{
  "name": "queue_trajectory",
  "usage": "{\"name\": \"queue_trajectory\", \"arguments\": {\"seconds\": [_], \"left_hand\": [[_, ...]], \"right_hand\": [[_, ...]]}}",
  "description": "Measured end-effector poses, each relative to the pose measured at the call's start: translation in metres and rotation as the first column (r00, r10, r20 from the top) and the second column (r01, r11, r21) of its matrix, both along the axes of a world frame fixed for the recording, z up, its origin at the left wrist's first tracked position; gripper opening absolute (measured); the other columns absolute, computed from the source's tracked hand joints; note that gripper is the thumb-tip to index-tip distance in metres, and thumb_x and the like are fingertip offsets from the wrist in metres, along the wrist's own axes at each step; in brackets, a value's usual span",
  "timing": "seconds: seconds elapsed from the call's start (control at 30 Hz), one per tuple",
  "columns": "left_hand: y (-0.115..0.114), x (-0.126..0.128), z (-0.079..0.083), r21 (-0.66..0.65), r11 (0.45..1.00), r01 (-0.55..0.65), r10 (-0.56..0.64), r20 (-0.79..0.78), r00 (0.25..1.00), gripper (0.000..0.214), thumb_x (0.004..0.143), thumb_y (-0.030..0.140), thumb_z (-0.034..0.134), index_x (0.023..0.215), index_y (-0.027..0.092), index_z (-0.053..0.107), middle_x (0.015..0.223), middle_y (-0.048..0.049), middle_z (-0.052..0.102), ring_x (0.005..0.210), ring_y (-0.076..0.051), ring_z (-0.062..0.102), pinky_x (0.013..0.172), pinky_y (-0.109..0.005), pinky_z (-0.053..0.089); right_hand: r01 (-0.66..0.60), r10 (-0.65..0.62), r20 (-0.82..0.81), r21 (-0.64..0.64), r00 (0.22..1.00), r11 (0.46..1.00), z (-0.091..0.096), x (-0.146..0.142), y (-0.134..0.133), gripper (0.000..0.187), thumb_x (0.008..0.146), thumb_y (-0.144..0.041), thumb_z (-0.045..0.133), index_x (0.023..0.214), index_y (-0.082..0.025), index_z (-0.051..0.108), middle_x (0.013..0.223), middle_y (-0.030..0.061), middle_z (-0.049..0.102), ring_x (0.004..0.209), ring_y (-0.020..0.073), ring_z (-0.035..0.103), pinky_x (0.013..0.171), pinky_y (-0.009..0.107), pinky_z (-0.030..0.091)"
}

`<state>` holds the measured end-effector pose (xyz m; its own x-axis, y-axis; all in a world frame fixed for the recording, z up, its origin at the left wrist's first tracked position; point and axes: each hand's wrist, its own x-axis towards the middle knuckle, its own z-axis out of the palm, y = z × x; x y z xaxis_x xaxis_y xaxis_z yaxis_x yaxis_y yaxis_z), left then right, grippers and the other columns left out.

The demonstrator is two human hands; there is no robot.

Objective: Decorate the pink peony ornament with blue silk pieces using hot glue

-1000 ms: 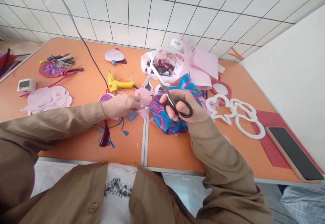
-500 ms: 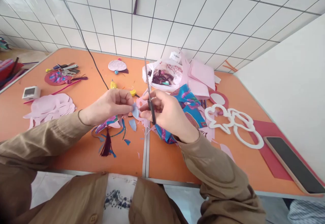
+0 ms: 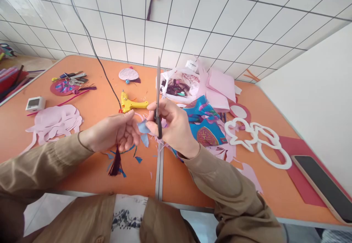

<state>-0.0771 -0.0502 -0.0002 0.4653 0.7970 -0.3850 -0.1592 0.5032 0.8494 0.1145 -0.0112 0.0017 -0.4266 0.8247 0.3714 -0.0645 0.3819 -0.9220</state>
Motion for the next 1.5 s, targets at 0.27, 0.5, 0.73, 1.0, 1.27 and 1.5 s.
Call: {"name": "queue_trajectory", "arguments": {"seconds": [0.27, 0.5, 0.73, 1.0, 1.27, 1.5], "left_hand": [[-0.005, 0.013, -0.020, -0.258, 0.966, 0.036, 0.061, 0.358, 0.932, 0.037, 0.084, 0.046, 0.073, 0.071, 0.012, 0.064, 0.059, -0.0039, 0.066, 0.041, -0.008, 0.056, 0.034, -0.015, 0.035], [-0.006, 0.015, -0.015, -0.096, 0.939, -0.329, 0.343, 0.306, 0.888, 0.033, 0.068, 0.031, 0.089, 0.072, 0.013, 0.062, 0.063, -0.0002, 0.067, 0.042, -0.005, 0.055, 0.036, -0.013, 0.041], [-0.005, 0.018, -0.018, 0.033, 0.873, -0.487, 0.474, 0.179, 0.862, 0.029, 0.070, 0.029, 0.087, 0.073, 0.014, 0.062, 0.056, 0.0005, 0.065, 0.042, -0.007, 0.054, 0.039, -0.015, 0.043], [-0.005, 0.022, -0.019, -0.008, 0.910, -0.414, 0.406, 0.215, 0.888, 0.036, 0.064, 0.036, 0.091, 0.074, 0.014, 0.064, 0.058, -0.0006, 0.066, 0.045, -0.007, 0.056, 0.040, -0.015, 0.041], [0.001, 0.017, -0.024, -0.065, 0.899, -0.432, 0.435, 0.224, 0.872, 0.025, 0.066, 0.024, 0.089, 0.074, 0.012, 0.068, 0.063, -0.0011, 0.066, 0.051, -0.007, 0.059, 0.044, -0.015, 0.046], [0.001, 0.015, -0.024, -0.072, 0.903, -0.423, 0.429, 0.203, 0.880, 0.024, 0.066, 0.022, 0.088, 0.073, 0.011, 0.068, 0.063, -0.0009, 0.066, 0.048, -0.006, 0.056, 0.042, -0.014, 0.043]], "right_hand": [[-0.041, 0.032, 0.113, 0.080, 0.993, 0.996, -0.008, -0.001, -0.005, 0.017, 0.076, -0.026, 0.077, 0.082, -0.031, 0.062, 0.075, -0.0035, 0.067, 0.063, 0.0163, 0.065, 0.059, 0.035, 0.057], [0.059, -0.060, -0.017, -0.089, 0.998, 0.994, -0.021, 0.001, 0.006, 0.035, 0.077, -0.039, 0.081, 0.103, -0.033, 0.060, 0.083, -0.0027, 0.071, 0.077, 0.0183, 0.069, 0.071, 0.036, 0.058], [0.064, -0.069, -0.007, -0.295, 0.998, 0.953, -0.026, -0.004, 0.004, 0.038, 0.070, -0.031, 0.084, 0.100, -0.024, 0.061, 0.083, -0.0022, 0.070, 0.069, 0.0134, 0.066, 0.058, 0.027, 0.054], [0.104, -0.102, 0.022, -0.284, 0.995, 0.953, -0.017, -0.011, 0.002, 0.029, 0.069, -0.020, 0.076, 0.093, -0.026, 0.060, 0.073, -0.0054, 0.063, 0.063, 0.0110, 0.058, 0.054, 0.025, 0.051], [0.059, -0.056, 0.021, -0.296, 0.998, 0.953, -0.026, -0.004, 0.006, 0.029, 0.076, -0.032, 0.076, 0.100, -0.024, 0.062, 0.081, -0.0034, 0.063, 0.062, 0.0101, 0.061, 0.054, 0.024, 0.051], [0.083, -0.074, 0.040, -0.286, 0.996, 0.955, -0.024, -0.009, 0.003, 0.030, 0.070, -0.025, 0.079, 0.093, -0.025, 0.060, 0.077, -0.0046, 0.064, 0.063, 0.0113, 0.062, 0.053, 0.024, 0.052]]}}
